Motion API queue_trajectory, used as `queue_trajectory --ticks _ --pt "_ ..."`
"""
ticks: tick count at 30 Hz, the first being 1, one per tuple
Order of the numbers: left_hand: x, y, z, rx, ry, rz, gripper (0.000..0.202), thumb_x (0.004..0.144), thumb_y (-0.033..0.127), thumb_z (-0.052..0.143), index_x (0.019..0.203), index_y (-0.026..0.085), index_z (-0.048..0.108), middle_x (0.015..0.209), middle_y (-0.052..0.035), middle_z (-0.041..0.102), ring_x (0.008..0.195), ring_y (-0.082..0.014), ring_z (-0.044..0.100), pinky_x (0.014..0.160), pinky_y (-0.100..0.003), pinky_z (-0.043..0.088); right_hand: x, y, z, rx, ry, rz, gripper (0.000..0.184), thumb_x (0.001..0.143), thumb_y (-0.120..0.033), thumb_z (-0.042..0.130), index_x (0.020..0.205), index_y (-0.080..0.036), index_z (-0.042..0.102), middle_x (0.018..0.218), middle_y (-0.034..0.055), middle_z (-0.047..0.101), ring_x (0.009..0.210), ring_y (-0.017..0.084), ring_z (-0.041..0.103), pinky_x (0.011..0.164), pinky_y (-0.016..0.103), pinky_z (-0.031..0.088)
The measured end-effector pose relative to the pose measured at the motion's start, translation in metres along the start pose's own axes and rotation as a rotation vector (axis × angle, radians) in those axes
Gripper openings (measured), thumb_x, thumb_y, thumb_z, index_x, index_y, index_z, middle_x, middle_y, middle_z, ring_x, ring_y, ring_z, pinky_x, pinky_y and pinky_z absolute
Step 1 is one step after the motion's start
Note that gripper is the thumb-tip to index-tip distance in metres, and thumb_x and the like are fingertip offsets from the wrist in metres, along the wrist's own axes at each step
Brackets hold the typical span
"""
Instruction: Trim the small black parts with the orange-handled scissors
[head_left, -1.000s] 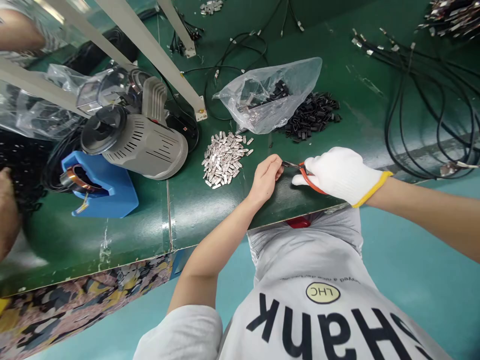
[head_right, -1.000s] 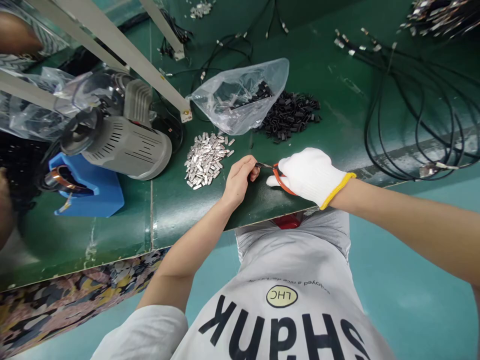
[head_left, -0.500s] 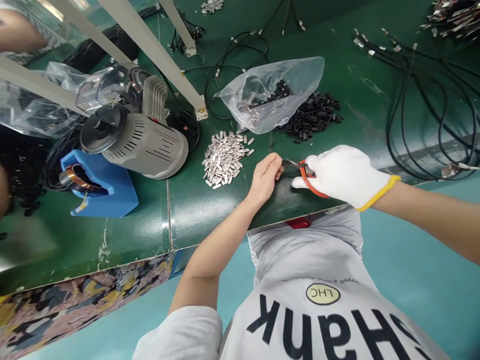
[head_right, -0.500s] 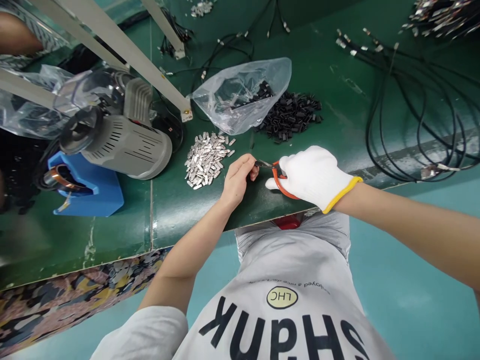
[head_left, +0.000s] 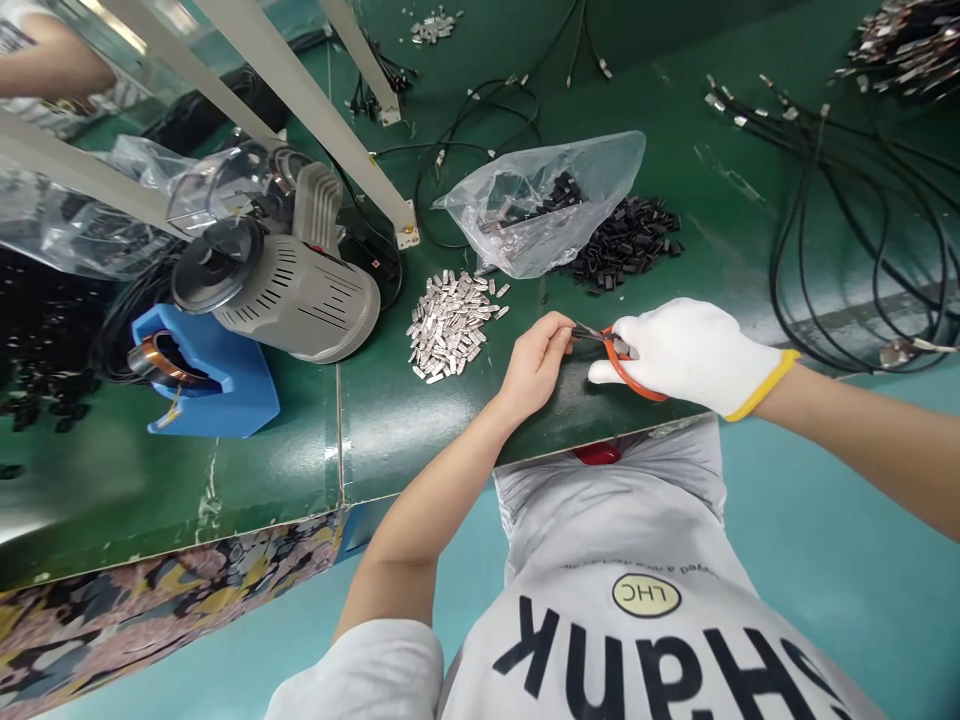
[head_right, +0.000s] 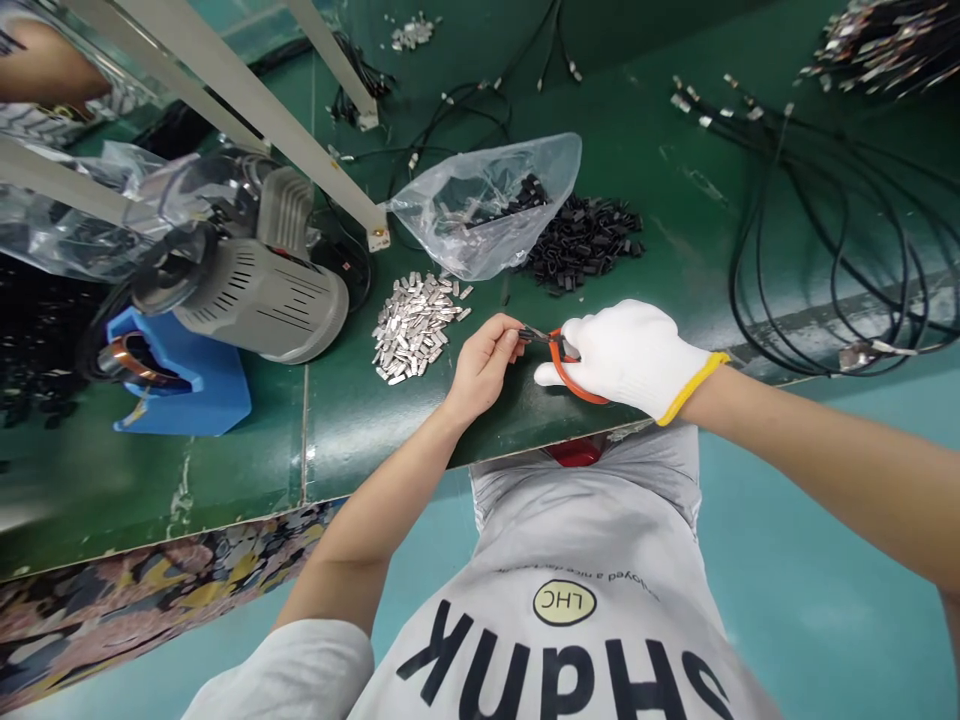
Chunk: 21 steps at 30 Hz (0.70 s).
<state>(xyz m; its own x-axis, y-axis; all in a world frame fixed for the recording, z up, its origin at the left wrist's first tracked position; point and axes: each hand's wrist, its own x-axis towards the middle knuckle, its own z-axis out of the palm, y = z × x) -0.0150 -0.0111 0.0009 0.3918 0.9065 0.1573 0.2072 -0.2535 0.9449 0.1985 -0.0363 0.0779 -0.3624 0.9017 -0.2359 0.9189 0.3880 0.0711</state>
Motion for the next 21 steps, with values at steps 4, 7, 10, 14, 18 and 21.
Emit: queue_trajectory --ticks 4,7,10,14,18,21 --pt "0.000 -0.001 0.001 0.003 0.000 0.009 0.032 0.105 0.046 0.045 0.096 0.019 0.061 0.079 -0.0010 0.059 0.077 -0.0132 0.057 0.075 -0.026 0.045 0.001 0.002 0.005 -0.034 0.018 -0.019 0.077 0.096 -0.079 0.025 0.102 -0.014 0.066 0.082 0.0151 0.070 0.082 0.032 0.067 0.069 0.035 0.027" --pt "0.001 -0.001 0.001 0.011 0.002 0.002 0.034 0.105 0.046 0.045 0.093 0.019 0.060 0.078 -0.0008 0.059 0.074 -0.0127 0.055 0.074 -0.026 0.045 0.001 0.003 0.010 -0.047 0.020 -0.036 0.075 0.098 -0.076 0.025 0.102 -0.013 0.066 0.082 0.0163 0.070 0.082 0.032 0.067 0.069 0.035 0.026" --pt "0.000 0.000 0.002 0.010 0.008 -0.007 0.034 0.105 0.047 0.045 0.093 0.018 0.060 0.079 -0.0010 0.059 0.074 -0.0125 0.055 0.074 -0.026 0.045 0.000 0.002 0.014 -0.066 0.025 -0.029 0.075 0.099 -0.074 0.023 0.101 -0.012 0.066 0.081 0.0173 0.070 0.081 0.033 0.068 0.067 0.035 0.023" --pt "0.000 0.000 0.004 -0.020 0.025 -0.029 0.035 0.104 0.048 0.046 0.092 0.018 0.060 0.078 -0.0007 0.058 0.074 -0.0120 0.054 0.073 -0.026 0.044 -0.001 -0.001 0.019 -0.043 0.020 -0.019 0.077 0.101 -0.072 0.018 0.103 -0.012 0.067 0.084 0.0165 0.071 0.080 0.032 0.068 0.064 0.035 0.019" --pt "0.000 -0.003 0.006 -0.144 0.030 -0.062 0.033 0.102 0.050 0.051 0.095 0.019 0.059 0.079 -0.0002 0.058 0.072 -0.0113 0.053 0.071 -0.025 0.044 0.000 -0.003 0.022 0.005 0.031 0.002 0.074 0.101 -0.072 0.020 0.099 -0.014 0.066 0.084 0.0148 0.071 0.078 0.030 0.068 0.064 0.034 0.019" --pt "0.000 -0.002 0.006 -0.240 0.007 -0.068 0.033 0.098 0.051 0.059 0.102 0.019 0.059 0.080 0.0000 0.059 0.070 -0.0107 0.052 0.069 -0.025 0.045 0.001 -0.002 0.026 0.017 0.060 0.003 0.072 0.101 -0.072 0.022 0.099 -0.014 0.066 0.082 0.0142 0.071 0.076 0.029 0.067 0.065 0.034 0.020"
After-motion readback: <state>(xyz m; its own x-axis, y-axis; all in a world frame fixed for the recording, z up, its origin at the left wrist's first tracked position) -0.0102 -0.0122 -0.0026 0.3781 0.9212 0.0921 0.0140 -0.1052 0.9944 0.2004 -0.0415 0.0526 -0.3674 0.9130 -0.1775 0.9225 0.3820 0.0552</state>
